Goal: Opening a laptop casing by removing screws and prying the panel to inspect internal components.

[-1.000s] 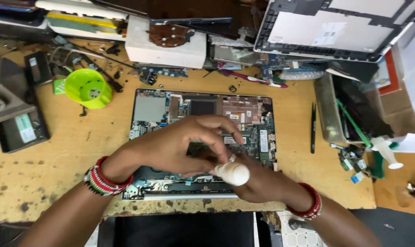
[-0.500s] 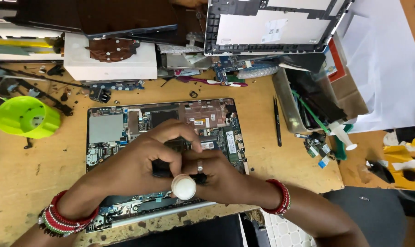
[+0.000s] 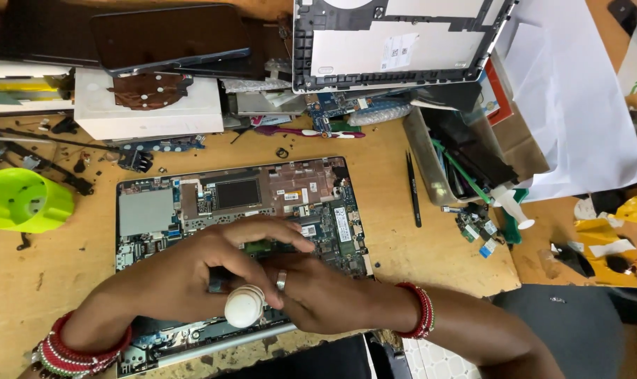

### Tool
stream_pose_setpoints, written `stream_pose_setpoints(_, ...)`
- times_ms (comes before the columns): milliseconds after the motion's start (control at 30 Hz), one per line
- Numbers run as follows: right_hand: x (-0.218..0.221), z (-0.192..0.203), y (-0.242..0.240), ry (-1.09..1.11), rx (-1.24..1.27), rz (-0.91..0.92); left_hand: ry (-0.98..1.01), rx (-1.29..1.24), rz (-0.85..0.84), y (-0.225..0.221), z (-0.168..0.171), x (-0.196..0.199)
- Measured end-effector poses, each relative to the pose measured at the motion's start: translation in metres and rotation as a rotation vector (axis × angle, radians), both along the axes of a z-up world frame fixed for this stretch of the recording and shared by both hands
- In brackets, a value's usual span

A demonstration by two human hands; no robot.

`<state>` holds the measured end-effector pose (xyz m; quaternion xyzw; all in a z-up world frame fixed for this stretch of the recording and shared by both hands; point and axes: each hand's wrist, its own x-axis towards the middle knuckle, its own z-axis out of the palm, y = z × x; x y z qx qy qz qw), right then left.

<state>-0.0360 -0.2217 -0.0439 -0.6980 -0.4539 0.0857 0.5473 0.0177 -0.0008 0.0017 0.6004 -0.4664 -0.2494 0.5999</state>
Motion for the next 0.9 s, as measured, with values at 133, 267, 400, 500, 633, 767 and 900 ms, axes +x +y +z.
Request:
stream_pose_setpoints(133, -0.001, -0.003, -0.004, 0.043, -0.161, 0.027, -0.016, -0.01, -0.079, 0.005, 0.005, 0.003)
stream_pose_setpoints(267, 0.0, 0.003, -0.003, 0.158, -0.062, 0.066, -0.053, 0.03, -0.063, 0.004, 0.001, 0.006)
stream_pose_setpoints(400, 0.003, 0.011, 0.0, 0.132, -0.027, 0.017, -0.15, 0.025, 0.066, -0.004, -0.005, 0.005)
stream_pose_setpoints(500, 0.005, 0.011, 0.003, 0.066, 0.023, -0.12, -0.123, 0.028, 0.175, -0.008, -0.011, 0.002)
stream_pose_setpoints(633, 0.005, -0.001, 0.003, 0.065, 0.05, -0.261, -0.157, -0.071, 0.237, -0.011, -0.013, -0.004)
stream_pose_setpoints(767, 0.006, -0.005, -0.001, -0.05, -0.008, -0.311, -0.074, 0.027, 0.173, -0.008, -0.014, -0.005)
stream_pose_setpoints(900, 0.003, 0.005, 0.002, -0.069, 0.003, -0.256, -0.151, -0.075, 0.171, 0.018, -0.011, 0.013)
